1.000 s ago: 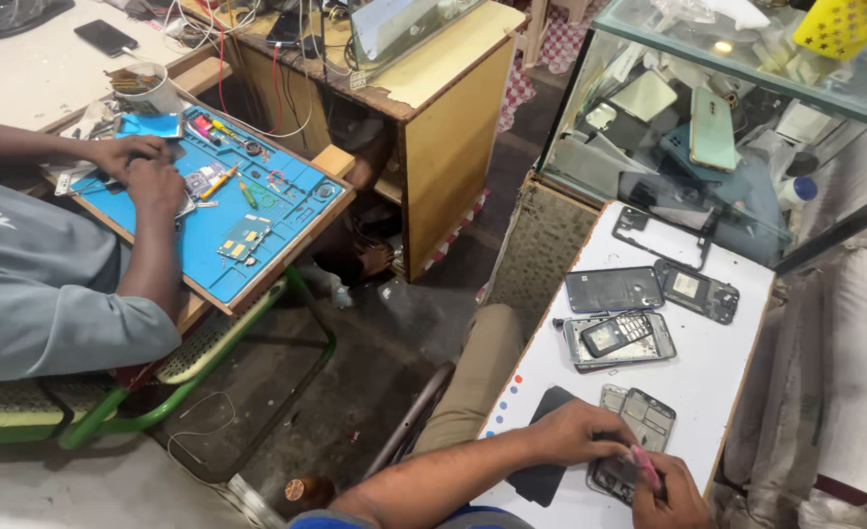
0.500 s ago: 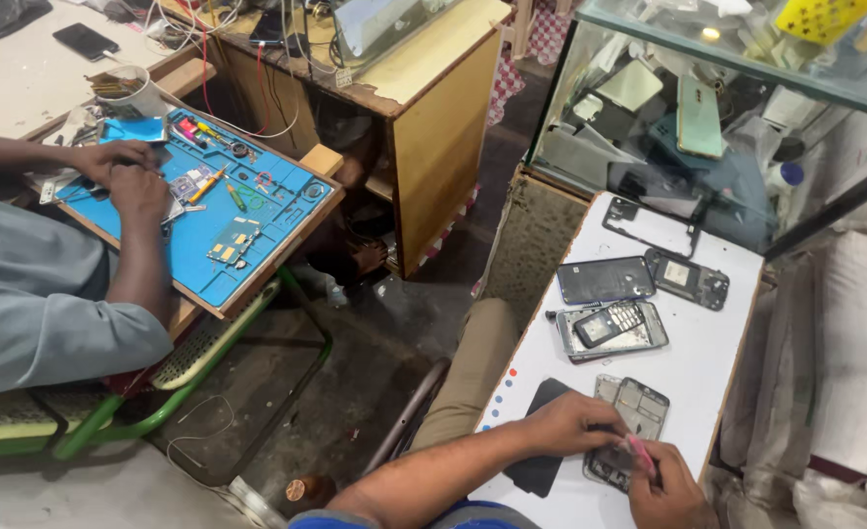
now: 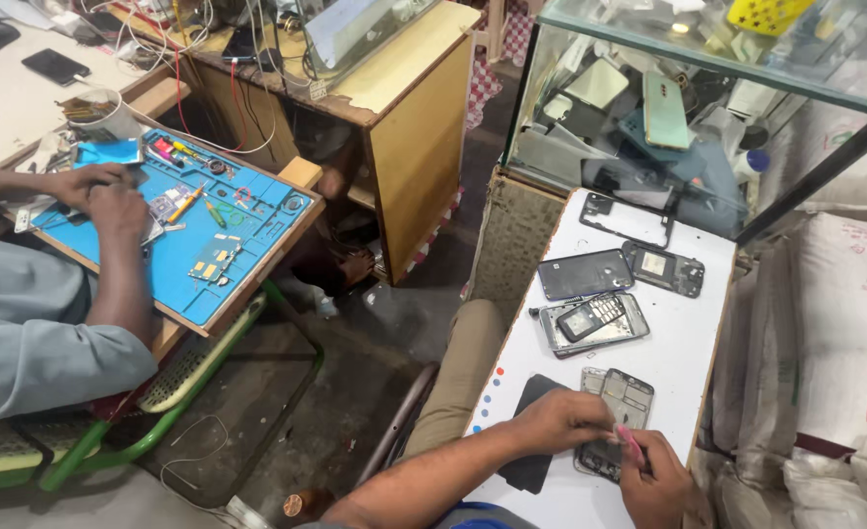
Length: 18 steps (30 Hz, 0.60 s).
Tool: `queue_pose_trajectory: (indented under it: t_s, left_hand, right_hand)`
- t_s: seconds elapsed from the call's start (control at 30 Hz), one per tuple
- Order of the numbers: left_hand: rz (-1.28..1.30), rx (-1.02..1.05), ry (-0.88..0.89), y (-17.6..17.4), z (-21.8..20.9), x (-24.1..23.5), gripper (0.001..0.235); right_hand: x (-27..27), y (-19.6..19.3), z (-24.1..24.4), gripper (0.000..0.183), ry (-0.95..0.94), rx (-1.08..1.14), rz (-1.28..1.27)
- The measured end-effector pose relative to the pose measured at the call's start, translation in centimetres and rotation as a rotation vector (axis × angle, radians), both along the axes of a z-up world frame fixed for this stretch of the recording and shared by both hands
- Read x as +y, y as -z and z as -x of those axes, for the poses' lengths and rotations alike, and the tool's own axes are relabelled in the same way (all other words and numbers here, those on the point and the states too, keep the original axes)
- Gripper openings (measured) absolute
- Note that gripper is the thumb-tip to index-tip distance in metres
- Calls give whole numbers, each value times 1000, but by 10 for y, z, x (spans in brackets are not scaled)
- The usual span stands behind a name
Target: The person uses a pink toothbrush to scrub the interior surfaces of a disassembled mobile phone chassis. The person then picks up a black phone back cover and scrubs its surface with the toothbrush before placing it back on the table.
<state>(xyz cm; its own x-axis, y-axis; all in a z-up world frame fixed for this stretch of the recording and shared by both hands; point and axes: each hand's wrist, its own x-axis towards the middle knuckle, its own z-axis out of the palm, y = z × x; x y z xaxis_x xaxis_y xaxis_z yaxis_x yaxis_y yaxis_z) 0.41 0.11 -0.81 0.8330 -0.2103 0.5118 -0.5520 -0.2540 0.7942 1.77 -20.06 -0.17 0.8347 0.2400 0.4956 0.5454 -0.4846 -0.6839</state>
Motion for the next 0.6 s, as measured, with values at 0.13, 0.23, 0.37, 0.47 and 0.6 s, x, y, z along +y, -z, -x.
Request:
queue_pose_trajectory:
  t_s: [0.13, 0.23, 0.37, 0.47, 0.6]
  left_hand:
    - [-47, -13, -32, -1, -1, -2, 14]
    - [-32, -21, -38, -2, 0, -3, 14]
    - [-13, -33, -40, -5, 1, -3, 17]
    - [28, -25, -41, -11, 2, -3, 16]
    - [82, -7, -27, -16, 4, -1, 15]
  right_hand:
    - [2, -3, 0, 9, -5, -17, -23]
    - [-1, 1, -6, 7, -25, -27, -1]
    - [-16, 16, -15, 10, -57, 20, 73]
    - [-16, 31, -24, 13, -56, 41, -23]
    - [-18, 41, -27, 17, -102, 30, -19]
